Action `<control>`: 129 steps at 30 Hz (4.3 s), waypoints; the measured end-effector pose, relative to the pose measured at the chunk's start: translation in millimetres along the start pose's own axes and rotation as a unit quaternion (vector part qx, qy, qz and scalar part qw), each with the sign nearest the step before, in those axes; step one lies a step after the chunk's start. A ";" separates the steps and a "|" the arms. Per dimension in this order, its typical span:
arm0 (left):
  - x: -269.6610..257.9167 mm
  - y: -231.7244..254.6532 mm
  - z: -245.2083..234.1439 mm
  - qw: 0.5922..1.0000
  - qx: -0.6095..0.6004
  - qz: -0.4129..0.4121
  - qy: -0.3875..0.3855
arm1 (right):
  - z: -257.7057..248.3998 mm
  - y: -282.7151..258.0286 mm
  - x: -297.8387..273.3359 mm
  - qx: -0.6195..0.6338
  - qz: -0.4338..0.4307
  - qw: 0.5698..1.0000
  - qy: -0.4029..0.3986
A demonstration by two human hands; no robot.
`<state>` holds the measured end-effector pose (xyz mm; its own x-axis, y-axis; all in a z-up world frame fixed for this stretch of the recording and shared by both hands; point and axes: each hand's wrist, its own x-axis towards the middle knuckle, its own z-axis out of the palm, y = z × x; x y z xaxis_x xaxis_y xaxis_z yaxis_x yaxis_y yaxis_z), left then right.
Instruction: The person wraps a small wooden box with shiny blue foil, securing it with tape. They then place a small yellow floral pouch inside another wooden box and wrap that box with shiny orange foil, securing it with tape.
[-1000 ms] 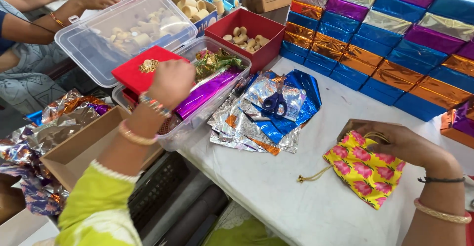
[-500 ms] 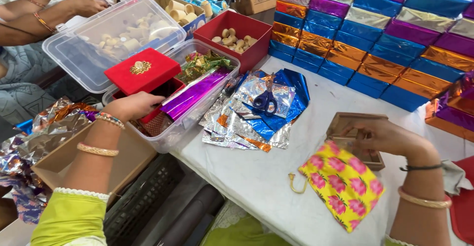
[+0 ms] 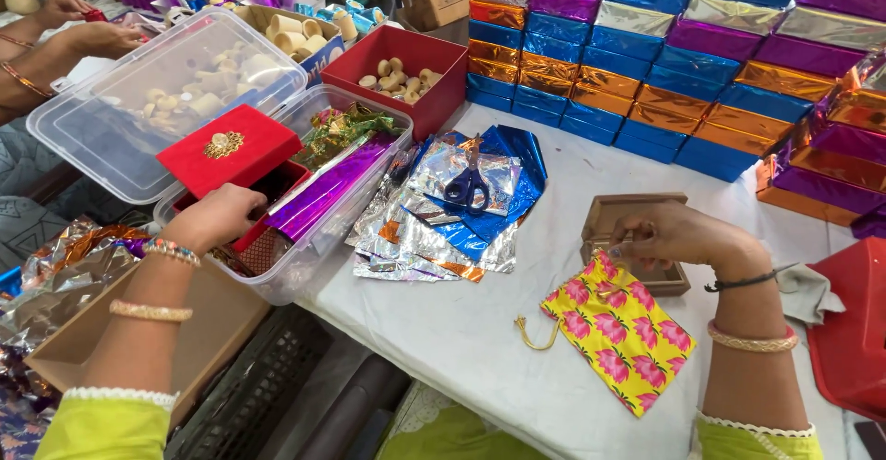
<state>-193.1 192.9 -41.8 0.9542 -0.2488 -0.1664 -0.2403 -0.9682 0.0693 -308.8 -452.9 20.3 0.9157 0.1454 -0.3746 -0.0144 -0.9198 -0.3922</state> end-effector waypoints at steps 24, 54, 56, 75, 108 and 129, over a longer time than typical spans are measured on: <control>25.1 60.0 -123.4 0.831 -0.317 0.100 0.446 | -0.6 24.2 7.2 0.000 -0.087 0.991 0.098; 87.0 432.5 -101.7 0.664 -0.572 0.471 0.100 | 0.8 -7.7 2.3 0.316 -0.205 0.911 0.168; 100.0 441.1 -91.5 0.628 -0.630 0.445 0.104 | -9.4 10.8 -5.7 0.279 -0.163 0.924 0.204; 103.3 450.0 -3.6 0.891 -0.089 0.403 -0.192 | -13.1 73.2 23.1 0.634 -0.275 0.676 0.256; 95.9 450.2 -37.8 0.787 -0.296 0.447 0.305 | 7.9 48.4 45.0 0.498 -0.118 0.816 0.268; 98.2 468.1 -6.5 0.742 -0.154 0.549 0.353 | -0.9 28.1 23.0 0.470 -0.195 0.810 0.290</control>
<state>-210.7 -284.6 -19.3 0.0946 -0.7026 0.7053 -0.9934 -0.1130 0.0207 -287.8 -475.8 1.4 0.9549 -0.0885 0.2833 0.2720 -0.1214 -0.9546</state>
